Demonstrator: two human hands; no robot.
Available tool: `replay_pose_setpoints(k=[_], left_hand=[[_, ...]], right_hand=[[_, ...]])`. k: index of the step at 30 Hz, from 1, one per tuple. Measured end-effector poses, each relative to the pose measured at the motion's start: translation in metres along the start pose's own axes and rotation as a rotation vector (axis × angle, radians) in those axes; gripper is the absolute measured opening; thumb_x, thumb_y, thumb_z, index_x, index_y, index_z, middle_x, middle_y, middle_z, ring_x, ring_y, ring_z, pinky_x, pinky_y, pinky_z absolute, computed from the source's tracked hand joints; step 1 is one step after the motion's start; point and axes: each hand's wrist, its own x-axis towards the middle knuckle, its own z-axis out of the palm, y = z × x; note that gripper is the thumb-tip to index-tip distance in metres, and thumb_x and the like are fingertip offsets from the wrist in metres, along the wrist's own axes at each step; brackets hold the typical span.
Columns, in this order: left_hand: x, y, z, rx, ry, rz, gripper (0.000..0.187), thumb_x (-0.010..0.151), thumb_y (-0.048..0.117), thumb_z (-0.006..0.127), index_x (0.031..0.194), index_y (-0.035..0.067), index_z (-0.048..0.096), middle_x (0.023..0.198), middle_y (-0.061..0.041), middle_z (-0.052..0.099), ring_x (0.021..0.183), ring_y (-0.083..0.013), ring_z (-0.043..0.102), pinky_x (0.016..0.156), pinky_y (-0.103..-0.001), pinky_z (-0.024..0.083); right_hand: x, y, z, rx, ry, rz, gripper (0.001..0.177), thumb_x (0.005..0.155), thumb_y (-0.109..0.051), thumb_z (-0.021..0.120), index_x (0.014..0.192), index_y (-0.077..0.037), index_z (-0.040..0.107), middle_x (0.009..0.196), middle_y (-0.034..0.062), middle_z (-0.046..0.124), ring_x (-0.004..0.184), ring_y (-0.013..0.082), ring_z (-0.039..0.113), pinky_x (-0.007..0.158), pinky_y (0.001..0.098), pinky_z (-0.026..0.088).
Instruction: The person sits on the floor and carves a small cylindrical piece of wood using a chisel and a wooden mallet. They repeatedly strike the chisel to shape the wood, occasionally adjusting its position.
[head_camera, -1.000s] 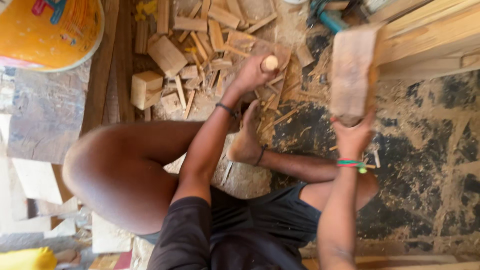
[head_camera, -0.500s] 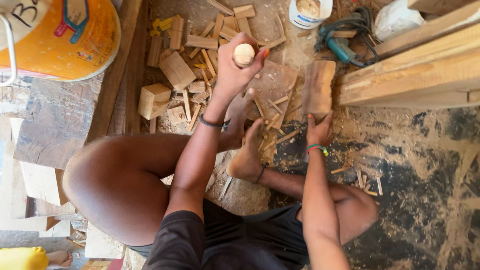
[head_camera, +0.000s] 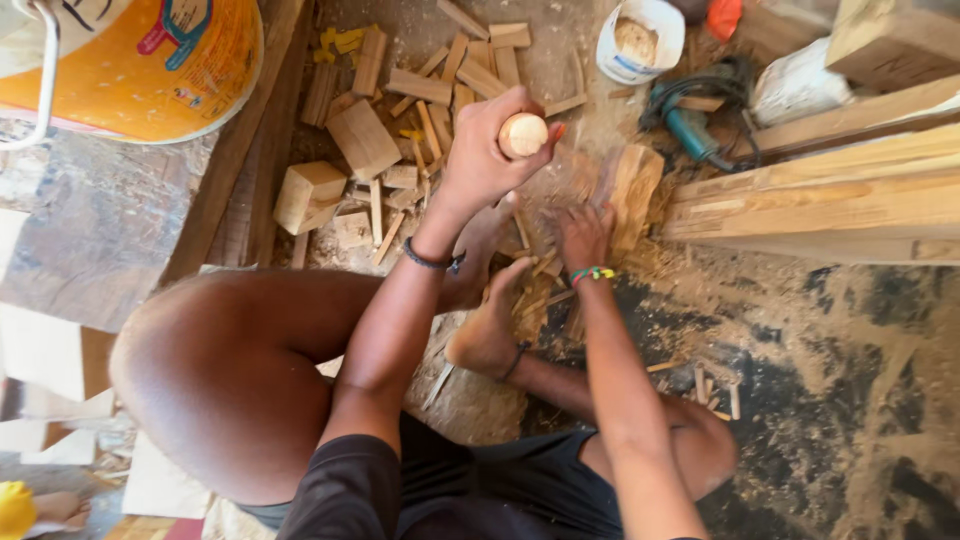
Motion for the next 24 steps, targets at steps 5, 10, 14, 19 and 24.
replay_pose_setpoints(k=[5, 10, 14, 19, 24], left_hand=[[-0.006, -0.008, -0.003, -0.006, -0.004, -0.042, 0.025, 0.086, 0.014, 0.083, 0.087, 0.004, 0.061, 0.074, -0.011, 0.063, 0.063, -0.0233, 0.063, 0.062, -0.032, 0.050], [-0.004, -0.015, -0.004, 0.024, 0.017, -0.017, 0.026, 0.088, 0.015, 0.084, 0.087, 0.004, 0.060, 0.074, -0.011, 0.063, 0.065, -0.0219, 0.064, 0.062, -0.033, 0.050], [-0.006, -0.018, 0.002, -0.040, -0.014, -0.010, 0.024, 0.088, 0.014, 0.083, 0.088, 0.005, 0.061, 0.076, -0.009, 0.066, 0.066, -0.0213, 0.068, 0.062, -0.032, 0.052], [-0.009, -0.016, 0.008, 0.034, -0.087, 0.013, 0.027, 0.085, 0.016, 0.085, 0.089, 0.006, 0.061, 0.077, -0.011, 0.066, 0.072, -0.0274, 0.069, 0.066, -0.035, 0.052], [-0.009, -0.015, 0.010, 0.018, -0.088, -0.026, 0.026, 0.086, 0.017, 0.084, 0.090, 0.006, 0.060, 0.079, -0.011, 0.067, 0.072, -0.0266, 0.069, 0.067, -0.035, 0.053]], right_hand=[[0.011, -0.007, 0.002, 0.158, 0.033, 0.136, 0.027, 0.090, -0.027, 0.080, 0.115, -0.019, 0.075, 0.106, 0.0074, 0.074, 0.105, 0.0309, 0.064, 0.103, 0.0515, 0.037], [0.009, 0.006, -0.030, 0.160, -0.159, -0.030, 0.023, 0.082, -0.024, 0.079, 0.105, -0.022, 0.077, 0.109, 0.0024, 0.075, 0.108, 0.0264, 0.064, 0.105, 0.0533, 0.036], [-0.002, -0.003, -0.025, -0.117, -0.167, -0.154, 0.032, 0.082, -0.018, 0.076, 0.113, -0.025, 0.078, 0.117, 0.0009, 0.072, 0.118, 0.0223, 0.063, 0.107, 0.0518, 0.036], [-0.004, -0.006, -0.040, 0.144, -0.204, 0.011, 0.028, 0.088, -0.022, 0.073, 0.115, -0.017, 0.075, 0.115, 0.0056, 0.073, 0.110, 0.0260, 0.065, 0.107, 0.0482, 0.038], [0.010, -0.050, -0.034, 0.290, -0.154, 0.127, 0.028, 0.084, -0.020, 0.072, 0.111, -0.015, 0.074, 0.115, 0.0120, 0.072, 0.103, 0.0330, 0.067, 0.093, 0.0468, 0.045]])
